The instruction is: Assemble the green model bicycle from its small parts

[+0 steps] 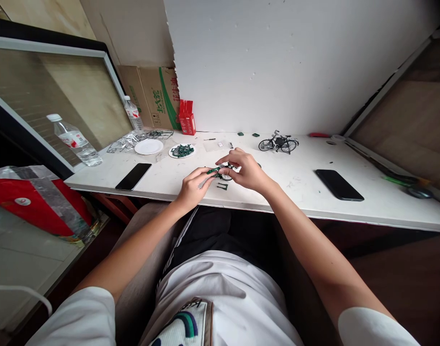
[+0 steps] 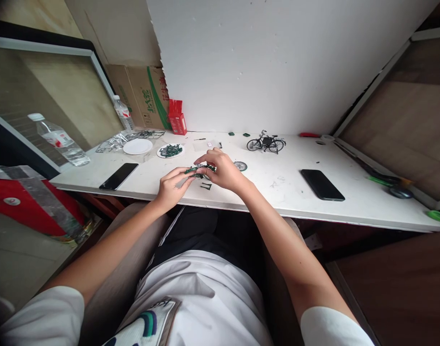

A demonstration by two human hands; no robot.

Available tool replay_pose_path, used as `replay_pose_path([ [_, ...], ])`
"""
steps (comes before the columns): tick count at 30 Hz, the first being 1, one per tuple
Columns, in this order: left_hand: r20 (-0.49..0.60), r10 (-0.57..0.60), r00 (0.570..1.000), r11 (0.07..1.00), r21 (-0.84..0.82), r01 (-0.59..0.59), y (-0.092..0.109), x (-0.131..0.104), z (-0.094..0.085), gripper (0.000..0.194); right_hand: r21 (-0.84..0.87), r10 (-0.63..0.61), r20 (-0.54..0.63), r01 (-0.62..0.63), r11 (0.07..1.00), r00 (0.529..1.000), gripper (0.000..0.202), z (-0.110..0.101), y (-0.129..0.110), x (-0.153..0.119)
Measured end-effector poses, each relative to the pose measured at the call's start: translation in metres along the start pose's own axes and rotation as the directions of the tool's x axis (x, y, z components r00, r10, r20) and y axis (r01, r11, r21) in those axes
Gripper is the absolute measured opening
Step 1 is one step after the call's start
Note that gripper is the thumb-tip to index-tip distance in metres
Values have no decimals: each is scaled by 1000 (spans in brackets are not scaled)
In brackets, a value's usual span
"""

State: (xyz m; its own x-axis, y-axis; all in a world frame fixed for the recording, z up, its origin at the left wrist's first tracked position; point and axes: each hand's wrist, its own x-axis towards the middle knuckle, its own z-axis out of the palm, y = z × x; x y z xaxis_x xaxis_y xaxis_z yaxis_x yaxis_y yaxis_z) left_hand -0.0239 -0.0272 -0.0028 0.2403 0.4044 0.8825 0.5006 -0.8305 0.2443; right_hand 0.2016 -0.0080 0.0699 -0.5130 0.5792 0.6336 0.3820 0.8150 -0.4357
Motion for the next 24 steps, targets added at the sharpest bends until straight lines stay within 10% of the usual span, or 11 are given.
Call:
replay_pose_path([
  [17,-10,-215,977,957,-202,209,8,2,1,23,-25,-43,-46,42,999,998,53,0,-3,1],
  [24,45,-642,766,606,-582,542,4,5,7,34,135,-2,-100,15,991,995,56,-5,-8,0],
])
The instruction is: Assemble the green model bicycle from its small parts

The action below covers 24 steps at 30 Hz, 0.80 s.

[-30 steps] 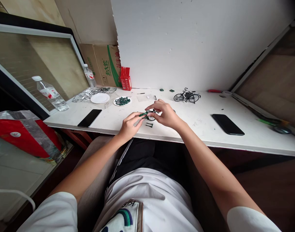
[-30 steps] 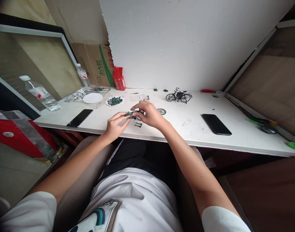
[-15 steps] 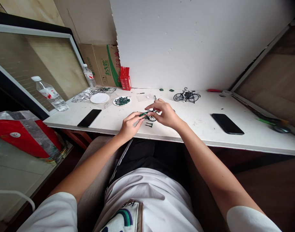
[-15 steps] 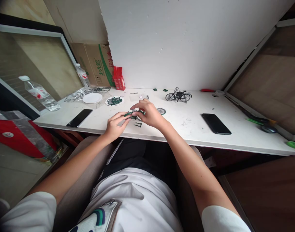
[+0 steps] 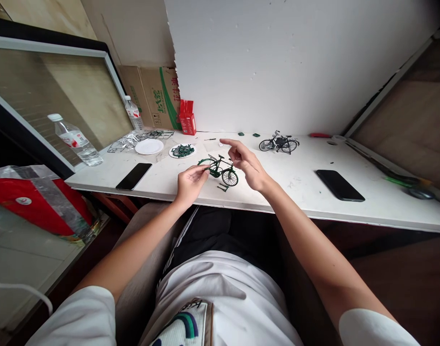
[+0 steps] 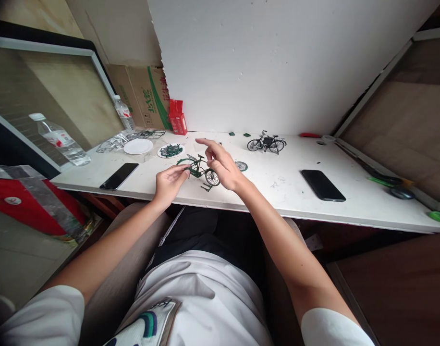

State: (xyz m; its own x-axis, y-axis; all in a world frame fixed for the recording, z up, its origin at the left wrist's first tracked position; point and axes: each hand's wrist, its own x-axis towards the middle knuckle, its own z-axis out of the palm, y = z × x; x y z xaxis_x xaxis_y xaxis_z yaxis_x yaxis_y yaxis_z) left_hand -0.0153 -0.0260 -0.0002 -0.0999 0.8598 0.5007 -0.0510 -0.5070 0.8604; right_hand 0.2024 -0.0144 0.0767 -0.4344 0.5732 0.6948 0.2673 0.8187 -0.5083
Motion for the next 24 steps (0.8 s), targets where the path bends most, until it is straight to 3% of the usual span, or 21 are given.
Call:
replay_pose_path([
  [3,-97,-152,984,983,-117,140,-4,5,-1,41,3,17,2,-17,1000,1000,53,2,7,0],
  [8,-151,-294,944,926,-291,242,-11,9,-3,46,-126,23,33,-18,992,999,49,11,21,-3],
  [11,-153,-324,934,909,-324,263,-11,9,-3,45,-132,32,83,-21,991,996,49,16,27,-6],
  [14,-153,-334,930,902,-337,268,-11,9,-3,44,-9,66,99,-66,998,993,44,20,28,-9],
  [18,-152,-352,924,888,-366,278,-10,9,-2,40,159,95,27,-98,982,995,23,22,23,-8],
  [24,-132,-368,920,871,-396,292,-6,7,1,36,168,108,-48,-99,981,993,33,21,9,-4],
])
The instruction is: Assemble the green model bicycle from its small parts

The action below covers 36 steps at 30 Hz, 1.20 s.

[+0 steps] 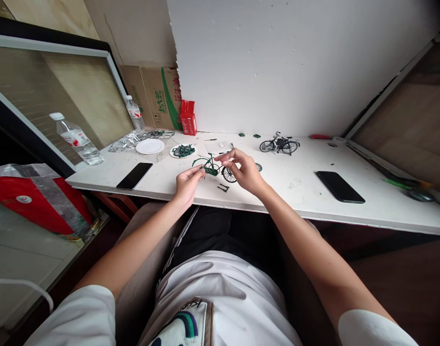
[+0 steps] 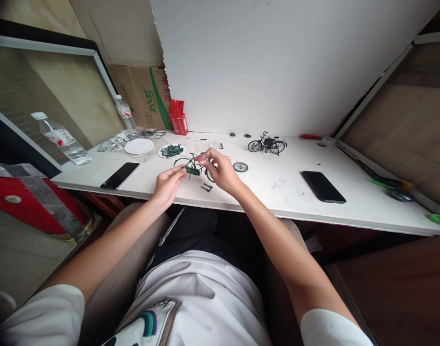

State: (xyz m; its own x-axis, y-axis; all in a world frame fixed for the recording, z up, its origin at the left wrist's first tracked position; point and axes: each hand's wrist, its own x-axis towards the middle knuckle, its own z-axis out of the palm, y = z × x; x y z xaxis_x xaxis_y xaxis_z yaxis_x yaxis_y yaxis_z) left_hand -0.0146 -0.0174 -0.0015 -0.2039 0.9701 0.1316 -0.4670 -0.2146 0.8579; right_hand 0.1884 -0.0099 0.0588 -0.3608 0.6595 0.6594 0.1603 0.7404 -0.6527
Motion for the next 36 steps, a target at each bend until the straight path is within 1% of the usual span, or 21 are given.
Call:
replay_pose_path([
  [3,16,-4,1000,1000,-4,4,1,-3,2,36,-33,-14,-67,11,999,998,34,2,-1,0],
  [6,12,-1,1000,1000,-8,1,1,-5,3,37,17,38,-128,-36,999,991,33,6,4,0],
  [8,6,2,1000,1000,-6,-2,1,-5,4,38,39,62,-144,-56,998,988,34,8,6,0],
  [13,7,8,1000,1000,-1,-8,2,-6,4,38,46,70,-83,-67,997,994,34,9,3,0],
  [15,14,10,1000,1000,-5,-10,3,-8,6,39,8,34,-36,-34,999,999,30,9,-1,-1],
  [17,20,12,1000,1000,-2,-12,4,-9,7,38,-55,-29,0,29,998,1000,27,10,-3,-1],
  [20,30,19,999,1000,15,-20,4,-11,8,38,-129,-79,6,79,988,997,28,11,-3,-2],
  [22,35,27,999,999,25,-28,4,-11,8,38,-104,-52,-4,51,993,999,30,12,0,-4],
  [26,42,64,997,996,66,-67,2,-12,7,39,40,43,-27,-42,998,999,41,13,1,-6],
  [28,53,103,993,988,113,-108,2,-14,7,40,79,48,-22,-46,996,999,43,13,-1,-7],
  [32,85,181,980,962,193,-194,4,-19,9,39,35,-29,10,29,999,1000,45,13,-5,-6],
  [36,103,205,973,951,212,-223,6,-21,10,39,-42,-117,3,117,992,993,43,13,-4,-5],
])
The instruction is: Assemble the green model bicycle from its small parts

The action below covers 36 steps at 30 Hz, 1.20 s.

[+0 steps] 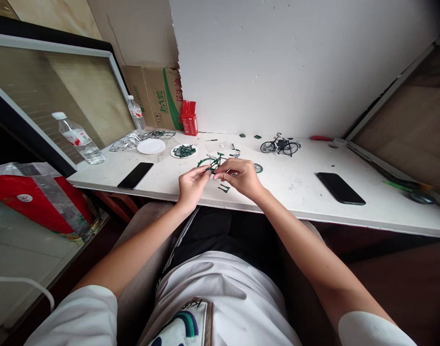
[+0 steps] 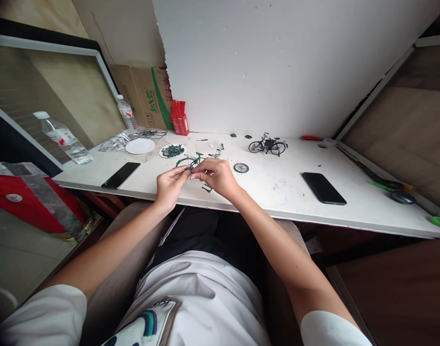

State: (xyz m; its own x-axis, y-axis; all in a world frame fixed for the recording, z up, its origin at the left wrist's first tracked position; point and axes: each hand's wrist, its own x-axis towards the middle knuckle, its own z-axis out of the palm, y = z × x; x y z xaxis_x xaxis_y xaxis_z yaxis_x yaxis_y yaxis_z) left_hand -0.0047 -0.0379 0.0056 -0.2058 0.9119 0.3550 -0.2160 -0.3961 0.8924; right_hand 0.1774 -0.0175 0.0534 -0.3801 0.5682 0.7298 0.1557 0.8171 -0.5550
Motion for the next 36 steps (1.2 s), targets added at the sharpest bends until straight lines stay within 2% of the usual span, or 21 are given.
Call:
replay_pose_path([
  [8,4,-11,1000,1000,-17,11,2,-1,1,37,-85,-92,-7,91,992,996,37,1,3,-1],
  [19,24,29,999,1000,-4,-29,2,-4,3,37,-258,-216,104,236,937,971,28,3,2,-4],
  [26,36,60,998,998,3,-60,0,-6,4,38,-381,-200,115,229,896,973,26,2,8,-8],
  [31,49,68,996,998,14,-69,0,-7,4,35,-331,-189,41,192,924,981,25,3,11,-7],
  [36,63,82,995,996,22,-84,-3,-8,3,35,-280,-200,37,203,938,979,26,3,11,-7],
])
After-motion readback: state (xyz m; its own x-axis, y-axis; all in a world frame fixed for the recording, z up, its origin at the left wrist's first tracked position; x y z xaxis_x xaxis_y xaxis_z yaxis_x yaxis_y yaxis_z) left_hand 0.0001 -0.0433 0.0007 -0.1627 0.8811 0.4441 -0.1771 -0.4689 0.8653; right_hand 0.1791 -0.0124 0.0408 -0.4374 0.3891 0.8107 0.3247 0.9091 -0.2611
